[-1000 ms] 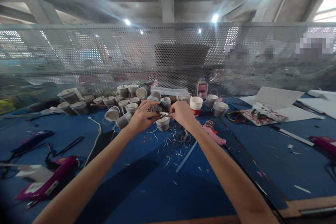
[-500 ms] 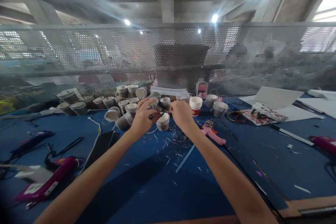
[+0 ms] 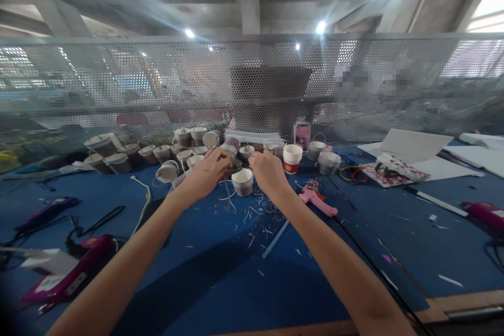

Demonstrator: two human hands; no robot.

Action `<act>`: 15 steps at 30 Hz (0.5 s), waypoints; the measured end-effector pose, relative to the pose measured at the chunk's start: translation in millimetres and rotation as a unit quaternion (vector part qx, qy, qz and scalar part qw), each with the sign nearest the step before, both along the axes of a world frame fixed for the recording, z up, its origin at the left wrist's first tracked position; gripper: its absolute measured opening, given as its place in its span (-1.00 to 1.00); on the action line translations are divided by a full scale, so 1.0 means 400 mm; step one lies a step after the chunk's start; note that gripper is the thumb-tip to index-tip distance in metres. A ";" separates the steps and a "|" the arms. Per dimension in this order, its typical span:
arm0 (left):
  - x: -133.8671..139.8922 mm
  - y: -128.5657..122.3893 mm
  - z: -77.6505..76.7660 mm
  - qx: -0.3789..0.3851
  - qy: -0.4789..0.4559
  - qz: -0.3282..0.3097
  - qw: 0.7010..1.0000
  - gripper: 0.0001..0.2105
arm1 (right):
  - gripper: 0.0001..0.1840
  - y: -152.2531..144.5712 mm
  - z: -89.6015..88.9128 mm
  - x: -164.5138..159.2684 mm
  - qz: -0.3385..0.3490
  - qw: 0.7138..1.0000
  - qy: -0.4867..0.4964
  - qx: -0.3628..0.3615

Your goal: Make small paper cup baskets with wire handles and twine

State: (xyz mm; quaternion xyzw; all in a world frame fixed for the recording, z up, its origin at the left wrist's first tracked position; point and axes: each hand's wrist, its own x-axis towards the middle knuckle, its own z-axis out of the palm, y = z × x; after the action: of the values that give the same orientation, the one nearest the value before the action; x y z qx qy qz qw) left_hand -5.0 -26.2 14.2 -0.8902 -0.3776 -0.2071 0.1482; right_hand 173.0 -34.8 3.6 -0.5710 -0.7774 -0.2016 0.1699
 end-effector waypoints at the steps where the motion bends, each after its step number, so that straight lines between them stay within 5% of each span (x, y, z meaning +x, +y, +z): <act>1: -0.004 0.004 0.004 0.010 -0.005 -0.014 1.000 -0.84 | -0.79 0.001 -0.001 0.001 0.014 1.000 -0.005 0.002; 4: -0.012 0.018 0.007 0.008 -0.047 -0.049 0.998 -0.82 | -0.79 0.007 -0.004 0.008 0.074 0.997 -0.006 0.003; 8: -0.014 0.032 0.003 -0.093 -0.091 -0.099 0.987 -0.84 | -0.76 0.019 0.000 0.028 0.200 0.980 0.008 -0.008; 15: -0.015 0.047 -0.024 -0.252 -0.085 -0.177 0.948 -0.86 | -0.78 0.027 0.022 0.056 0.340 0.923 0.132 -0.125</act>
State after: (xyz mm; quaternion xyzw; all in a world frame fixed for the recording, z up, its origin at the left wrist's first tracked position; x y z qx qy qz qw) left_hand -10.9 -7.4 4.7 -0.9302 -0.2653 -0.2030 -0.1522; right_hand 195.6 -23.9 12.5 -0.3102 -0.9143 0.0439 0.2567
